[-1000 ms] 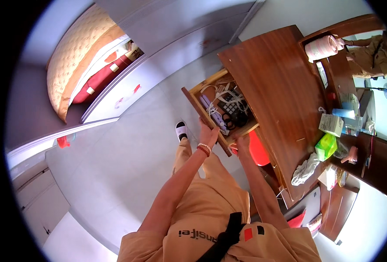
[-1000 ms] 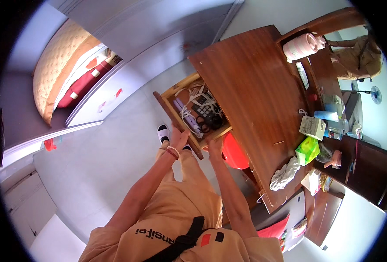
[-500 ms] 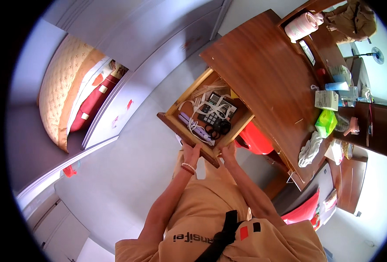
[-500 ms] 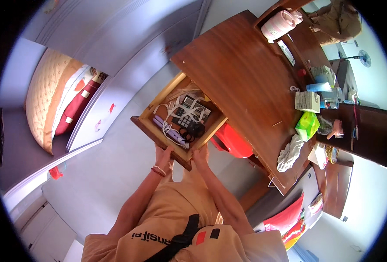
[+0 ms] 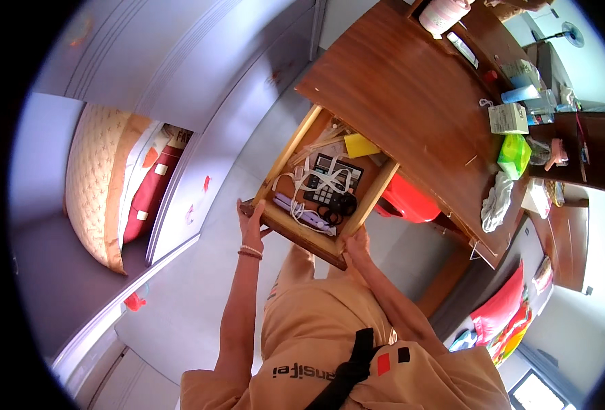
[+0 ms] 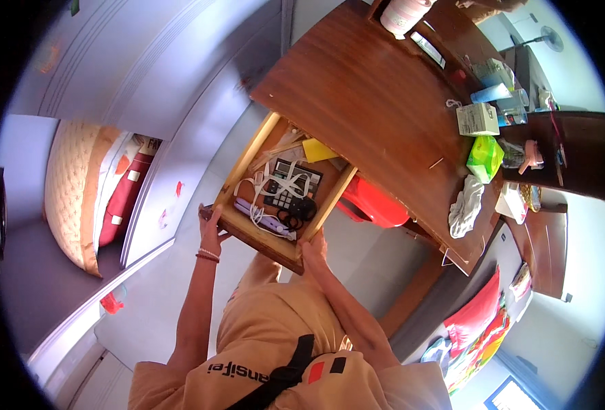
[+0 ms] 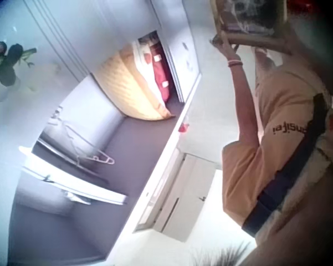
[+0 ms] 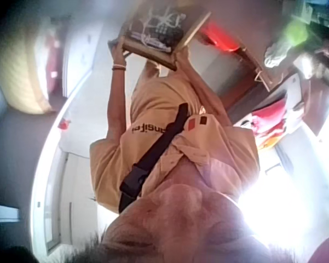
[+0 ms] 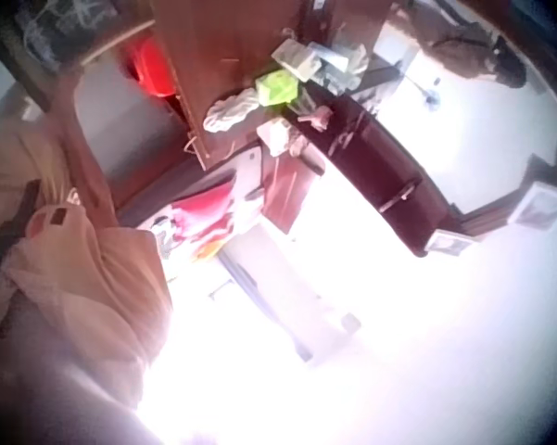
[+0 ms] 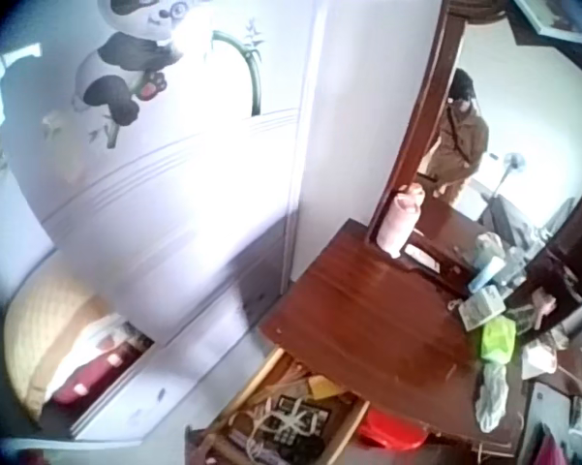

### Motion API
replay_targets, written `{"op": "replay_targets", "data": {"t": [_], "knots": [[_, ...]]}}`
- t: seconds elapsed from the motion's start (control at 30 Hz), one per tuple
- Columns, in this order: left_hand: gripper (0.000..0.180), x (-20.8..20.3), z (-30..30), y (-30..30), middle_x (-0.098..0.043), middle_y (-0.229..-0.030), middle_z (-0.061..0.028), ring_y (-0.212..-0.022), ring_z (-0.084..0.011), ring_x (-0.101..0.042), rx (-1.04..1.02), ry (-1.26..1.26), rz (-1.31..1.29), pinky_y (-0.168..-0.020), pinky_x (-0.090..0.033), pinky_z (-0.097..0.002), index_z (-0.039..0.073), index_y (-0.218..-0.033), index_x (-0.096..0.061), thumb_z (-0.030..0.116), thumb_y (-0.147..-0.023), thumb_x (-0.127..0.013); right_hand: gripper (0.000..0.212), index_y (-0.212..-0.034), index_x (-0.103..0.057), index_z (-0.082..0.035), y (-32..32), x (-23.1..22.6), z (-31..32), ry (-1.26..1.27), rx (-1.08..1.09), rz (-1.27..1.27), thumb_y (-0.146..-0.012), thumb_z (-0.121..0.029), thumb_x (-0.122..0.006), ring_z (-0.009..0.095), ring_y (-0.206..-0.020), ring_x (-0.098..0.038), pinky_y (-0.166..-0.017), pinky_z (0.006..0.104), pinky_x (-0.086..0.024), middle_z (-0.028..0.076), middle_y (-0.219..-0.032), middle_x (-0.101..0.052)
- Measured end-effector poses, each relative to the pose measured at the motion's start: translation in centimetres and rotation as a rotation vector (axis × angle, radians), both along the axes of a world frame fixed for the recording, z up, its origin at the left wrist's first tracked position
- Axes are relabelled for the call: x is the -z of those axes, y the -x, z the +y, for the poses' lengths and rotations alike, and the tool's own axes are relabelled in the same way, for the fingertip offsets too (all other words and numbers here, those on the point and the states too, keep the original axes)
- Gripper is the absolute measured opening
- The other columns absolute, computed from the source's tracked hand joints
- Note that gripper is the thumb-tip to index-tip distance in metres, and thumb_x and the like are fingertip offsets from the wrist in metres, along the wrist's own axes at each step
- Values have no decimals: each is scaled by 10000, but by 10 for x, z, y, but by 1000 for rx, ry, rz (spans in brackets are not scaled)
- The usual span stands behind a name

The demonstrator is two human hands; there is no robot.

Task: The person opens a wooden drawer, removes a yellow sponge, and then wipes the surface of a wooden desk and a white power strip with a cloth.

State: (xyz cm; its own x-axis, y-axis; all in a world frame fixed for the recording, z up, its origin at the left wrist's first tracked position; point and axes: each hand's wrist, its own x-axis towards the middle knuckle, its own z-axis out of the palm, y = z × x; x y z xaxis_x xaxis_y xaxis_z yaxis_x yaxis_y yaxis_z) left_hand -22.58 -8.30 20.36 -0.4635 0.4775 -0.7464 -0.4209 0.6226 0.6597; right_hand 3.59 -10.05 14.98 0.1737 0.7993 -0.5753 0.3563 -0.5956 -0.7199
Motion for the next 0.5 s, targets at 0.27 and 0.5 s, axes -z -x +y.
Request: {"op": "replay_targets", "data": {"t": [0.27,0.5], "knots": [[601,7,38,8,-447,-1203,-102,-976,-266,-528,62,-27,-99,-677,-530,-443,166,-1255,-335,81,-730,-615,554,-1196,-412,-44,-6,11,19,-126,-60,-115,-682,-42,-617,388,-816,-600,-732,450,-471,179,-822,-617],[631,12,67,-5,-426,-1218,-98,-1072,-285,-449,87,-68,-138,-776,-471,-521,150,-1266,-334,43,-703,-598,701,-1331,-275,-85,-23,-30,67,74,-69,-141,-709,-120,-596,431,-922,-572,-807,482,-454,254,-972,-595]]}}
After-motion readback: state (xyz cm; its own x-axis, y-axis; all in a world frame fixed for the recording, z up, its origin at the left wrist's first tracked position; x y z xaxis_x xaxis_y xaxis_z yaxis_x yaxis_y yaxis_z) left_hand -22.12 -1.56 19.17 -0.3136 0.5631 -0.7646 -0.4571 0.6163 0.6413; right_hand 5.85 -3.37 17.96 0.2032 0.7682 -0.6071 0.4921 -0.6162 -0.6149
